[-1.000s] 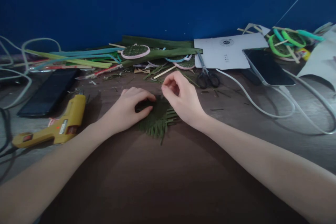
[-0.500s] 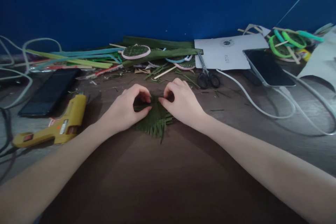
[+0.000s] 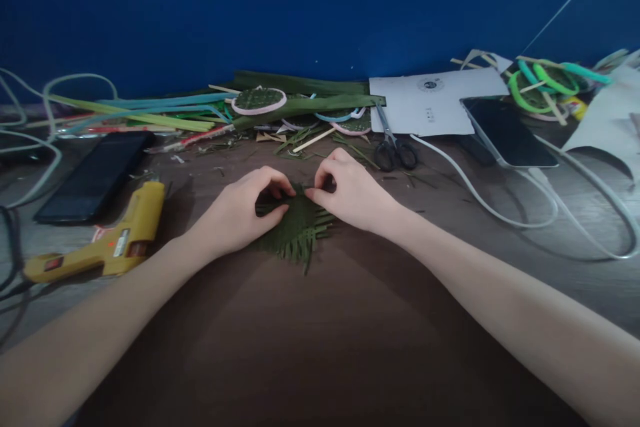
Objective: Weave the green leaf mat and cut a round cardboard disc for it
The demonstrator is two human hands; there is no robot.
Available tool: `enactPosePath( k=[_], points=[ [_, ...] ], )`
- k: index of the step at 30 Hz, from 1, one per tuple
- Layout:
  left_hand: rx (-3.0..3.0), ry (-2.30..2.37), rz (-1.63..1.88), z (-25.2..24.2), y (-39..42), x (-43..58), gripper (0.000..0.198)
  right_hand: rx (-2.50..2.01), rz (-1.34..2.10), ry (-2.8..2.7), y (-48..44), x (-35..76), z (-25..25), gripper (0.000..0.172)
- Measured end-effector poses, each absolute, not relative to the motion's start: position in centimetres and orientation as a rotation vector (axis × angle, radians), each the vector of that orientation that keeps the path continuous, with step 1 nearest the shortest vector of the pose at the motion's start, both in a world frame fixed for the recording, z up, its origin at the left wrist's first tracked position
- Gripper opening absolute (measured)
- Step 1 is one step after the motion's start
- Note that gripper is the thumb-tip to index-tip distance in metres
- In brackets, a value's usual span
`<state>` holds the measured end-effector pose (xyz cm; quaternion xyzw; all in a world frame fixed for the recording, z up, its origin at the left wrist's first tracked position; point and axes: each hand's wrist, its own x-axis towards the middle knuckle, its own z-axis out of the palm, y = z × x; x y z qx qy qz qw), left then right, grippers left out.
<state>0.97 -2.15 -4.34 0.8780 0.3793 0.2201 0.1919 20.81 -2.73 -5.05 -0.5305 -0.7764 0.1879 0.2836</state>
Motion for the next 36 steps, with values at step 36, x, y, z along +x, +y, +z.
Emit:
enactPosePath(
  k=[36],
  points=[
    [2.497,1.085,0.595,-4.1,-1.7,1.1,0.014,-1.426,0.316,-2.1,-3.5,19.2,-5.7,0.012]
  ],
)
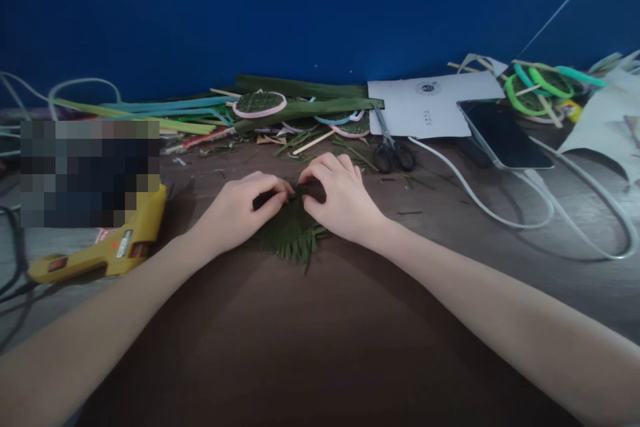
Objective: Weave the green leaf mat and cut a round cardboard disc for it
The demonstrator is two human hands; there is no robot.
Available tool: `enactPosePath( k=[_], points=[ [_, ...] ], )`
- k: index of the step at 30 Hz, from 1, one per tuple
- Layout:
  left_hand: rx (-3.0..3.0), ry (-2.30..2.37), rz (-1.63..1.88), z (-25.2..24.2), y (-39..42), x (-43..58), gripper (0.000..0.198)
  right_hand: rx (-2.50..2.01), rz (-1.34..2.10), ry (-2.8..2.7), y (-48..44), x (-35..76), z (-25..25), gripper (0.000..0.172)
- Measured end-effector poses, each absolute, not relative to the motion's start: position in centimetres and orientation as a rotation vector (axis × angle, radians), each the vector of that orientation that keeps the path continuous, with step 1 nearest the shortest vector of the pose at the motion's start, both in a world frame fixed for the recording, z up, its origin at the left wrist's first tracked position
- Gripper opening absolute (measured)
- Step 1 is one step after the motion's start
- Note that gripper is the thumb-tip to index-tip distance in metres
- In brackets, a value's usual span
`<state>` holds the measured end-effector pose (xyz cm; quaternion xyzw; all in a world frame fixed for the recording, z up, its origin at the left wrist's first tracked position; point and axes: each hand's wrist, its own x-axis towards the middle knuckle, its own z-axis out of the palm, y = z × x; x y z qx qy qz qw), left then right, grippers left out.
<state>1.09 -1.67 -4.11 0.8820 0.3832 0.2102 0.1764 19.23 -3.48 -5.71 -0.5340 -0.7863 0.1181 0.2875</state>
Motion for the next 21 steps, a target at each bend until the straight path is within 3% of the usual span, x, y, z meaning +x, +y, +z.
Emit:
enactPosePath(
  k=[10,21],
  points=[
    [2.454,1.106,0.599,-4.16,-1.59,1.07,0.016,-1.246,0.353,-2.089,-3.69,19.46,-5.26,0.017],
    [2.452,1.07,0.585,-4.01,-1.72,0.88,0.013,-1.21,0.474,-2.021,-3.94,19.51,-4.94,0.004]
  ],
)
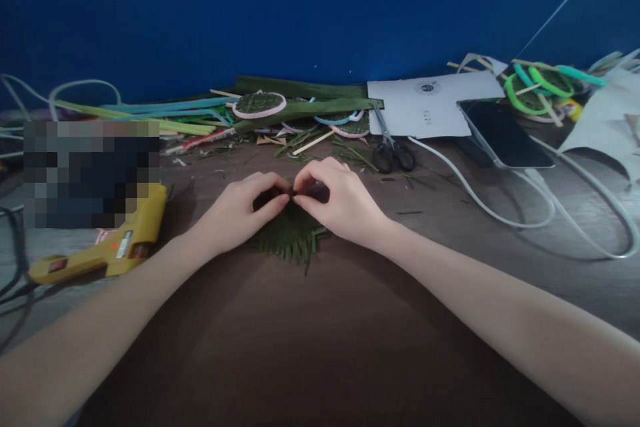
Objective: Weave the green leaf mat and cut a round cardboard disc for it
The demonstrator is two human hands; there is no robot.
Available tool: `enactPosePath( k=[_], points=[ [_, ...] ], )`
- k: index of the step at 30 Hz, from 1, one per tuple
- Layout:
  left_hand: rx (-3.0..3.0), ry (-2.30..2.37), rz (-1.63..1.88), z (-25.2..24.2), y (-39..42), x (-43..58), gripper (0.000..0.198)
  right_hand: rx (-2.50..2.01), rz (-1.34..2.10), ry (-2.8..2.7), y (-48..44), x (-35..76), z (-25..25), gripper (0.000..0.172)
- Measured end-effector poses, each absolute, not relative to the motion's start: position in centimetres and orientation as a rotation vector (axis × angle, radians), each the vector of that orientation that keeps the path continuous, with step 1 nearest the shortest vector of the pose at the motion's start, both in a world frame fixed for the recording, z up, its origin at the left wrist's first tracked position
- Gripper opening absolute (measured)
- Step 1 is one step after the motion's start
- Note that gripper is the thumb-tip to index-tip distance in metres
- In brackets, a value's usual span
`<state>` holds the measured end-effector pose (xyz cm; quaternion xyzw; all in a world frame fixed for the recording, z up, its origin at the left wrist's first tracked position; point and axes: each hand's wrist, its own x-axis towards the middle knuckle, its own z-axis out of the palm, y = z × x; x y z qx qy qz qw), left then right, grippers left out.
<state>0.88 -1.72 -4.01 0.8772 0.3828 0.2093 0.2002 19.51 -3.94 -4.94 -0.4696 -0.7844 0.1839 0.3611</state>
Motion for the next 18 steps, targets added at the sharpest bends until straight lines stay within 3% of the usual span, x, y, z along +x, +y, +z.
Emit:
enactPosePath(
  k=[7,18],
  points=[
    [2.517,0.952,0.582,-4.08,-1.74,0.98,0.017,-1.107,0.289,-2.071,-4.06,19.44,-4.78,0.01],
    [2.393,1.041,0.645,-4.62,-1.89,0.92,0.027,-1.368,0.393,-1.981,-3.28,19.38,-5.53,0.01]
  ],
)
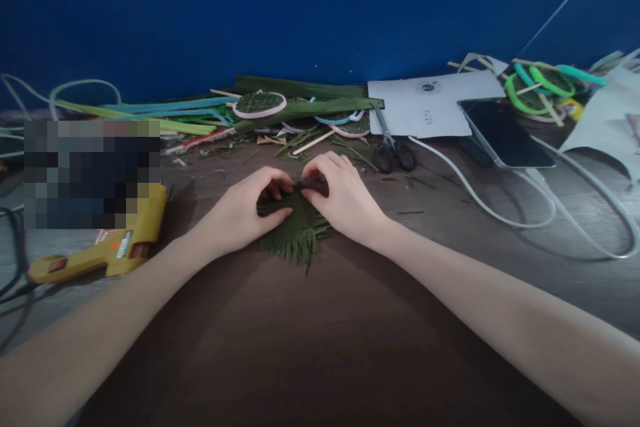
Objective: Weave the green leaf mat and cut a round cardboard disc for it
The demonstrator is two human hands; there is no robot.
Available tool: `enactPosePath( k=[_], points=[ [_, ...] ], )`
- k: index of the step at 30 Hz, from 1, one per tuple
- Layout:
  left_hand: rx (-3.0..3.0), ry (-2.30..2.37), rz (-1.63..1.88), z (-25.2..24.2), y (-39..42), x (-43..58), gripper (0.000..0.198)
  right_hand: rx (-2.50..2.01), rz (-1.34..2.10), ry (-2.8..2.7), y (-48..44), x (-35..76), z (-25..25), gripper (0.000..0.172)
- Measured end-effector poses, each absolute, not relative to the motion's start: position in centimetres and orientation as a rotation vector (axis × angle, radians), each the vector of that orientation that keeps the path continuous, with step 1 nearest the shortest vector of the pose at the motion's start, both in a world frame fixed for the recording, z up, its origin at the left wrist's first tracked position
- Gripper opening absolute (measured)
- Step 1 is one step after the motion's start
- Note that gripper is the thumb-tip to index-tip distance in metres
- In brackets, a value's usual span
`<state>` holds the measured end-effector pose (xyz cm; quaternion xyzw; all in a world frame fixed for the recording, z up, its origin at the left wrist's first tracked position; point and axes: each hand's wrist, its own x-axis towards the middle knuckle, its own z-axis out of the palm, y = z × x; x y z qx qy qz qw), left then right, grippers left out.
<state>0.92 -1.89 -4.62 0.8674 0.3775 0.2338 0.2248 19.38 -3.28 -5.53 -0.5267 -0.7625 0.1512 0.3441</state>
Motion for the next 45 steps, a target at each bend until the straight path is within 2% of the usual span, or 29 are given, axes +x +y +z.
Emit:
enactPosePath(
  k=[11,30,38,45],
  points=[
    [2.493,1.245,0.669,-4.88,-1.5,0.89,0.019,-1.359,0.333,-2.034,-3.33,19.38,-5.84,0.009],
    [2.523,1.222,0.601,-4.66,-1.52,0.86,0.014,-1.335,0.375,-2.017,-3.32,19.48,-5.71,0.01],
    [2.507,1.244,0.609,-4.57,-1.75,0.93,0.013,-1.393,0.396,-1.917,-3.25,19.54,-5.71,0.016],
    [2.542,1.176,0.589,-4.27,-1.9,0.89,0.017,-1.392,0.48,-1.912,-2.94,19.98,-5.41,0.009]
  ],
)
